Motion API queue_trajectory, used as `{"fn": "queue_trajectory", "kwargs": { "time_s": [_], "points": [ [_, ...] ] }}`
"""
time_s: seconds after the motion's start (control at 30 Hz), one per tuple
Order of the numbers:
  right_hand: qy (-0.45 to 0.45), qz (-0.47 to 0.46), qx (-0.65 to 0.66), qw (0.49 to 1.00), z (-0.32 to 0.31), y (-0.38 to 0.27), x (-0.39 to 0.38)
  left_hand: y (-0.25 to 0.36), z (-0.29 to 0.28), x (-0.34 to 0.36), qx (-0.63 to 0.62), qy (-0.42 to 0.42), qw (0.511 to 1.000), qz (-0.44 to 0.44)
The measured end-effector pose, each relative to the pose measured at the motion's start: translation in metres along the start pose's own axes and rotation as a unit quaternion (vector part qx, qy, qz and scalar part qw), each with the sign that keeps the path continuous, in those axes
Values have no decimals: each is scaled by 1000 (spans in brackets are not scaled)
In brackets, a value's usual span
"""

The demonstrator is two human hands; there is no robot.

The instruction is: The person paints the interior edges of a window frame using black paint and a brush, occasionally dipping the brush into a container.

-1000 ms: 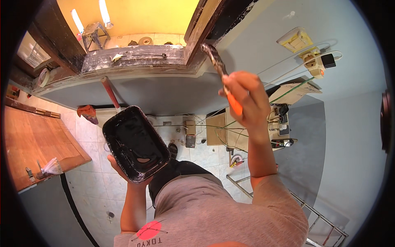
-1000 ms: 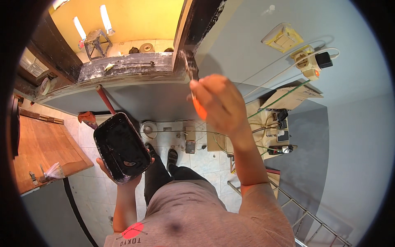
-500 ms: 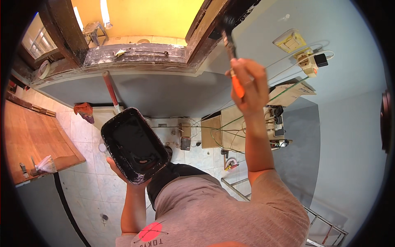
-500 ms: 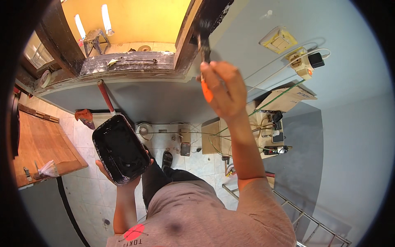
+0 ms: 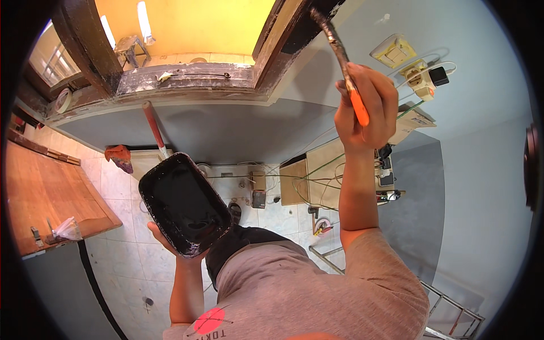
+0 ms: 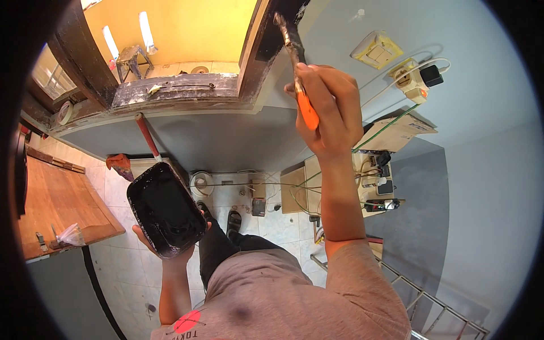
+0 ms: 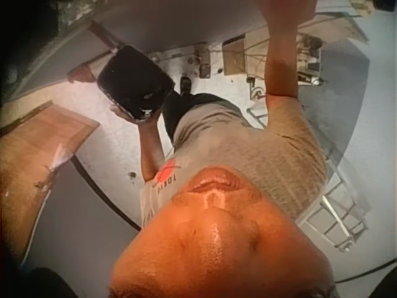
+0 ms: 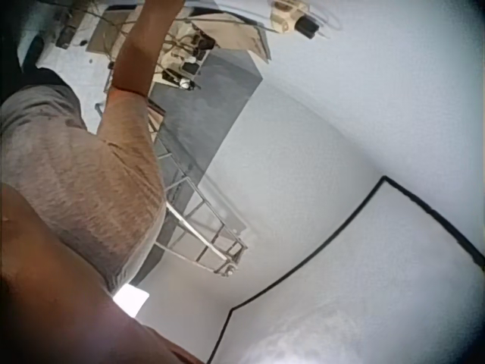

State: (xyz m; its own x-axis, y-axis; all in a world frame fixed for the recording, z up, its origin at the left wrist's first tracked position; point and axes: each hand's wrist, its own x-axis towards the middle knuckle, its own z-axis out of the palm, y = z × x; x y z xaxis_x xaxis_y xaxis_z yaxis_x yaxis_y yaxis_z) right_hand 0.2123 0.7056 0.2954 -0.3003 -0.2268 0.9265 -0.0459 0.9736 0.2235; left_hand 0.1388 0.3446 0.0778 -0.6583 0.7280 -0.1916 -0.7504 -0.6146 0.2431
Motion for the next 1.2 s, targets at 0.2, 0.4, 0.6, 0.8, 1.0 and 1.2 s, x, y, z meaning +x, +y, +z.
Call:
{"fn": "queue_trajectory", "kwargs": {
  "time_s": [0.2,0.4,0.6,0.8,1.0,1.2],
  "points": [
    [-81,18,-23,996,8,-19,-37,-2,2,-2,25,-11,999,-17],
    [-67,45,0,997,6,-31,-52,0,2,-2,73,2,997,-2],
    [-48,49,-1,998,5,-6,-19,-5,0,-2,48,-5,999,-16],
    [50,-17,-44,998,-1,-1,12,-6,3,-3,47,15,999,-16],
    [17,53,-16,998,7,-20,-26,-6,-2,-5,34,13,999,-16],
    [23,52,-57,997,10,-22,-14,-3,1,0,79,9,997,-12]
  ]
}}
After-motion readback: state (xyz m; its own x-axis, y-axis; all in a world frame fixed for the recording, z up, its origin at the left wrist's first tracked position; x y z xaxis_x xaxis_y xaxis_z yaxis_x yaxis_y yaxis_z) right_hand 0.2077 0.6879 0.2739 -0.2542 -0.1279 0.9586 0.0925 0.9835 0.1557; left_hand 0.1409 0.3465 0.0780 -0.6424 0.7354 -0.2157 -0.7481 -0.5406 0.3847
